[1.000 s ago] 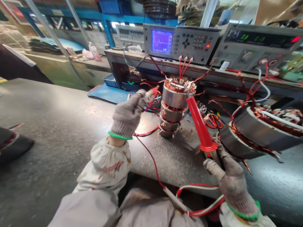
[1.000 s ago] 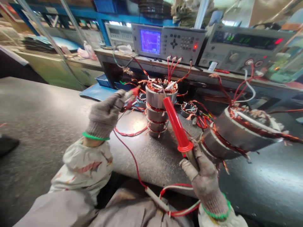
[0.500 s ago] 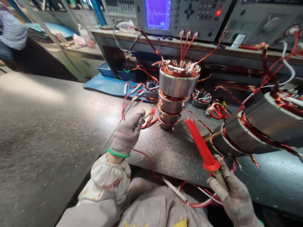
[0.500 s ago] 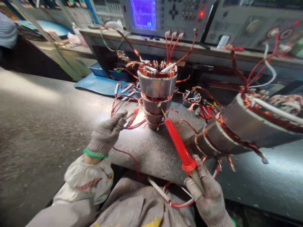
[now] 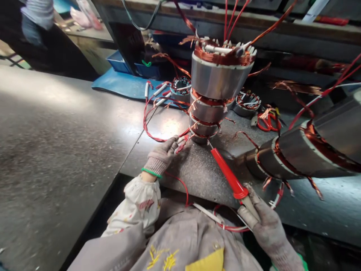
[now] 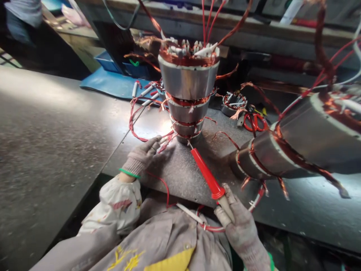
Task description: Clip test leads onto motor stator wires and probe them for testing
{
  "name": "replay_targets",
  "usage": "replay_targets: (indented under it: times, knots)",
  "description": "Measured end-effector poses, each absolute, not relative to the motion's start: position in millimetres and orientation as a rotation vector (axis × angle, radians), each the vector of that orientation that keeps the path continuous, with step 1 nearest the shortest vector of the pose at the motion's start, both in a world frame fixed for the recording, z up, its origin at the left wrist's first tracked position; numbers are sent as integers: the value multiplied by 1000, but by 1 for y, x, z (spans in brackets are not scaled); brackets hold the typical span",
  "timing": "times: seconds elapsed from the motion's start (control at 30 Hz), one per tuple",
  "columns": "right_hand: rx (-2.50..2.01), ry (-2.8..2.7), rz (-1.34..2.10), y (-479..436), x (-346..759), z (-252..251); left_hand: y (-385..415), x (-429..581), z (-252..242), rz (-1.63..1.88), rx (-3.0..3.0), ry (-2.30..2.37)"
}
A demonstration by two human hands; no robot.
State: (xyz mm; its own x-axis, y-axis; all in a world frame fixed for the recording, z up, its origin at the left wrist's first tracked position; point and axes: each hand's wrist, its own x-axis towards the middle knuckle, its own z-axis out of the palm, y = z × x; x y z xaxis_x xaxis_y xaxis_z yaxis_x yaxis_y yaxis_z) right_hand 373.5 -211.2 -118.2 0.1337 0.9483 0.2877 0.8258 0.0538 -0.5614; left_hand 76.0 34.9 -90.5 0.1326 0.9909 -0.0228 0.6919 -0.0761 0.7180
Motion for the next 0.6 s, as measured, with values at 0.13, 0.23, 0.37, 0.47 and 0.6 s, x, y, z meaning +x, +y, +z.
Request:
replay_targets:
  times: [0.13,0.23,0.37,0.47,0.6]
  knots:
    - [-1804,-1737,221,-207,374,-118,40,78,-95,692,1804,1609]
    - [-1789,-1757,199,-206,376,-121,42,73,-90,707,1802,1466]
    - [-1793,-1751,172,-206,378,-123,34,56,-75,664,1770,1352]
    - [-1824,-1742,213,-206,378,-121,27,47,-69,577,1735,1208]
    - [-1827,-1740,209,-205,378,-120,26,48,-74,715,1629,1251]
